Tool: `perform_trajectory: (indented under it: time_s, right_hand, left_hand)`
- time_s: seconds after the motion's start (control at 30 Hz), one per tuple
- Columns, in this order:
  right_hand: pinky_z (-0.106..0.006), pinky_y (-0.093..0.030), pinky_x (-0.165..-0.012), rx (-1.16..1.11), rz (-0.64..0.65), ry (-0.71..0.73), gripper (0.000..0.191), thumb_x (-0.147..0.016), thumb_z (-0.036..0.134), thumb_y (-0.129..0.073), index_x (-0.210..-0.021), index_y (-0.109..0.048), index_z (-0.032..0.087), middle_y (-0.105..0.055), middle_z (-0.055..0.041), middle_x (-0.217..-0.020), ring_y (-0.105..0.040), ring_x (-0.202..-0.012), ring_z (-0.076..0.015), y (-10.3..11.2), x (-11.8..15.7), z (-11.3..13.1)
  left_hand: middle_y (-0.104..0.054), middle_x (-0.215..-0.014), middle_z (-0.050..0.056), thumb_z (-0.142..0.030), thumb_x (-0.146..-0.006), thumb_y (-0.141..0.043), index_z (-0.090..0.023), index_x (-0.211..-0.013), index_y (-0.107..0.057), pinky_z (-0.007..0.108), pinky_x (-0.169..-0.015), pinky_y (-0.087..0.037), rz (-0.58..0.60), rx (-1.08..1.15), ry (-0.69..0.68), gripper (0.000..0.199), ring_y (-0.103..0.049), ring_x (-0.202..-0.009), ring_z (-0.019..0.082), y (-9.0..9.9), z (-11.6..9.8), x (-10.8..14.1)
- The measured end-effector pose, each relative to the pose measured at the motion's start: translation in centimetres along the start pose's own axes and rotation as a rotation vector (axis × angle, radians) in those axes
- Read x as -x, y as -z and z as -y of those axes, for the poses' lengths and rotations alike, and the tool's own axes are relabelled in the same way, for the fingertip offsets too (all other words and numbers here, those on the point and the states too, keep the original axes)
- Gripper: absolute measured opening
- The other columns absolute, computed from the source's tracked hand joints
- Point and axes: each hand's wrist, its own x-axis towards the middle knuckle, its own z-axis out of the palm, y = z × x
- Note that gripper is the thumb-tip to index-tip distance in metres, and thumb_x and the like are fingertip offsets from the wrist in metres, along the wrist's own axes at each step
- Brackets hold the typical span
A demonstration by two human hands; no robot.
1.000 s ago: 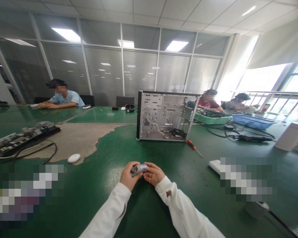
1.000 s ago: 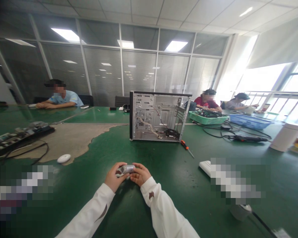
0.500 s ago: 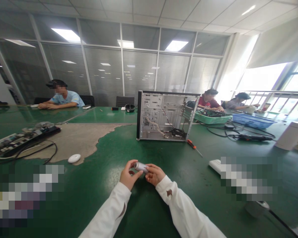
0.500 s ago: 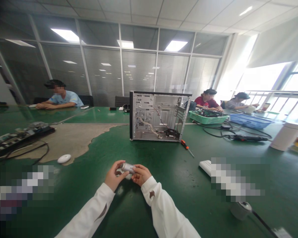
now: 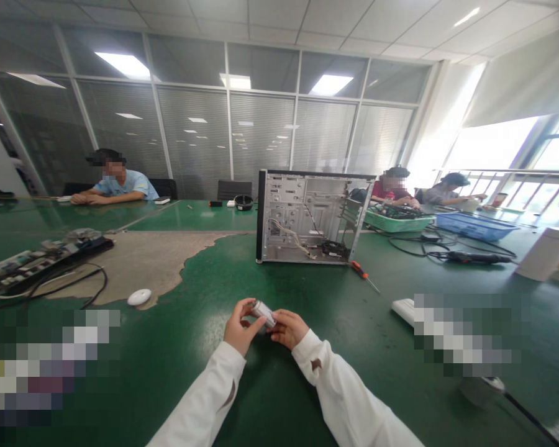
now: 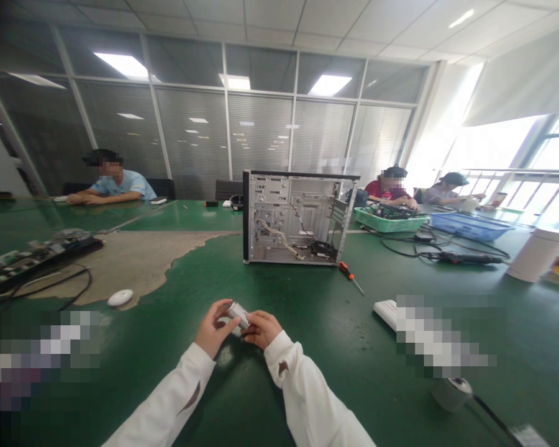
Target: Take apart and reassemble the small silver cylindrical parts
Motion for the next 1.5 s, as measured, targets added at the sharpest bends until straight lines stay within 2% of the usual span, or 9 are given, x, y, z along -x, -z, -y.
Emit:
perform_trajectory:
  time_s: [0.13,0.23,0.37,0.67,0.93,1.2,1.33,1.5]
  right_hand:
    - [-0.021,-0.041,-0.046,-0.005,-0.075,0.066,0.029,-0.05,0.027,-0.068,-0.072,-0.052,0.016,-0.054,0.0021,-0.063,-0.052,-0.056,-0.0089,-0.4,0.2,-0.1]
    - [-0.02,-0.042,-0.045,0.011,-0.054,0.127,0.033,-0.048,0.025,-0.069,-0.076,-0.052,0.017,-0.054,0.0026,-0.068,-0.051,-0.055,-0.0076,-0.4,0.1,-0.3]
    - [-0.02,-0.04,-0.041,0.05,-0.001,0.143,0.039,-0.048,0.025,-0.07,-0.08,-0.05,0.017,-0.056,0.0027,-0.063,-0.051,-0.047,-0.0069,-0.2,-0.2,-0.8]
    - [-0.019,-0.04,-0.039,0.045,0.064,0.162,0.053,-0.05,0.026,-0.069,-0.095,-0.043,0.018,-0.06,-0.0002,-0.059,-0.056,-0.048,-0.0123,0.0,-0.3,-0.9]
    - [-0.02,-0.042,-0.042,0.033,0.102,0.136,0.077,-0.054,0.022,-0.067,-0.119,-0.024,0.025,-0.059,0.0018,-0.061,-0.056,-0.05,-0.0118,0.0,0.3,-0.3]
    - [-0.023,-0.044,-0.045,0.043,0.141,0.093,0.07,-0.052,0.019,-0.067,-0.112,-0.033,0.024,-0.059,0.0009,-0.063,-0.058,-0.053,-0.0143,0.0,0.4,0.0]
    - [-0.023,-0.043,-0.048,-0.026,0.093,0.033,0.067,-0.054,0.021,-0.066,-0.113,-0.033,0.026,-0.059,0.0015,-0.061,-0.059,-0.056,-0.0154,0.0,0.7,0.4]
    - [-0.022,-0.04,-0.05,-0.111,0.057,-0.011,0.063,-0.058,0.025,-0.064,-0.113,-0.034,0.024,-0.062,-0.002,-0.066,-0.061,-0.062,-0.0171,0.0,0.8,0.7]
  left_hand:
    - [-0.059,-0.086,0.007,-0.026,-0.059,-0.059,-0.016,-0.096,-0.045,0.023,-0.055,-0.039,0.008,-0.008,-0.002,0.041,-0.055,-0.079,0.018,0.0,0.0,0.0]
    - [-0.059,-0.082,0.006,-0.026,-0.06,-0.058,-0.015,-0.096,-0.045,0.023,-0.055,-0.039,0.013,-0.025,0.0,0.04,-0.056,-0.076,0.017,-0.1,-0.1,0.0]
    - [-0.059,-0.075,0.004,-0.027,-0.06,-0.058,-0.015,-0.095,-0.045,0.022,-0.053,-0.039,0.013,-0.04,-0.002,0.038,-0.055,-0.069,0.015,-0.1,-0.2,0.1]
    - [-0.057,-0.069,0.002,-0.033,-0.065,-0.054,-0.015,-0.092,-0.047,0.022,-0.051,-0.041,0.041,-0.009,-0.01,0.033,-0.055,-0.065,0.015,-0.1,-0.5,0.3]
    - [-0.056,-0.072,0.003,-0.031,-0.067,-0.051,-0.015,-0.094,-0.045,0.025,-0.056,-0.043,0.061,-0.034,-0.021,0.032,-0.055,-0.069,0.015,0.0,-0.2,0.2]
    - [-0.056,-0.071,0.002,-0.03,-0.067,-0.052,-0.016,-0.094,-0.046,0.024,-0.054,-0.043,0.061,-0.015,-0.03,0.031,-0.055,-0.068,0.015,-0.1,-0.5,0.3]
    - [-0.056,-0.072,0.003,-0.031,-0.068,-0.05,-0.016,-0.094,-0.046,0.023,-0.054,-0.043,0.068,-0.016,-0.028,0.03,-0.055,-0.069,0.015,-0.1,-0.4,0.3]
    - [-0.057,-0.073,0.003,-0.031,-0.069,-0.049,-0.017,-0.095,-0.047,0.023,-0.055,-0.043,0.078,-0.002,-0.044,0.03,-0.056,-0.069,0.015,-0.1,0.1,0.2]
